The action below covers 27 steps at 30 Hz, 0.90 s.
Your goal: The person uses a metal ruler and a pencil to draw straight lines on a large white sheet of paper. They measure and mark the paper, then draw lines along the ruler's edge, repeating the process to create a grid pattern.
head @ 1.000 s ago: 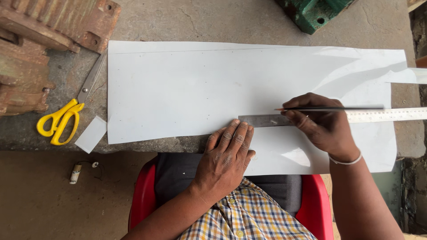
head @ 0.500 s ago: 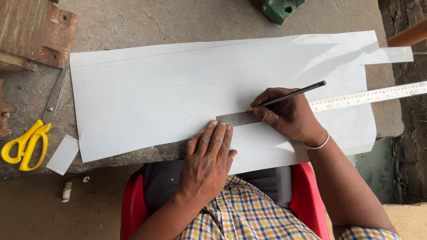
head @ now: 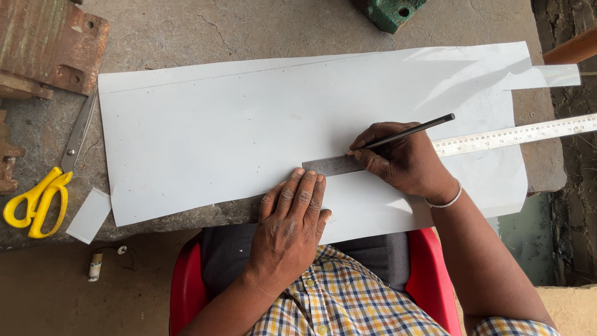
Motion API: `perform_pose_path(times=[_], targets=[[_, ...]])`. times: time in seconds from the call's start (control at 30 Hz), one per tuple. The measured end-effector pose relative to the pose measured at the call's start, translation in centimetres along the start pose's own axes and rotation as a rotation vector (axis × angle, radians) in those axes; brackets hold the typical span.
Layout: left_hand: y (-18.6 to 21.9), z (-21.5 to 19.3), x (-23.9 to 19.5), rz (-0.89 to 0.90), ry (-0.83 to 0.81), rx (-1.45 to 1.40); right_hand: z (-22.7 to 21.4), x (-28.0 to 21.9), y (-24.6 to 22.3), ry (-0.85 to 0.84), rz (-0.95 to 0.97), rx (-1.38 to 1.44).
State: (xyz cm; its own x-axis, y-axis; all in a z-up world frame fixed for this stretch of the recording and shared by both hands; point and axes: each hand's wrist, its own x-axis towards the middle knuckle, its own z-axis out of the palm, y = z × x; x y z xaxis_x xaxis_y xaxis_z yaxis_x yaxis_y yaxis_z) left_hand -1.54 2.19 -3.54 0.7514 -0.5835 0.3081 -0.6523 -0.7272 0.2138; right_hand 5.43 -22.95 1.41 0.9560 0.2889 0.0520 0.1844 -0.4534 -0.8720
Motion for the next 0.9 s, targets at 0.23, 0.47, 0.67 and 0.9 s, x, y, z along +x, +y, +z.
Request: perform_pose_path(times=[0.23,0.47,0.67,0.9], targets=[[0.0,0.0,-0.1,-0.003,0.001,-0.001,0.1,-0.1,-0.2,0.009,-0.018,-0.007],[0.0,-0.2,0.1,0.001,0.017,-0.001,0.0,-0.3,0.6,0.024,0.027,0.078],[1.1,-2.3,1.7,-0.049,-0.103,-0.012,-3.4,-3.4,0.6,0.247,-0.057,-0.136],[3.4,-1.8,4.4,0.0,-0.205,0.001,-4.1,-7.2,2.1,0.327,-0.122,-0.539]])
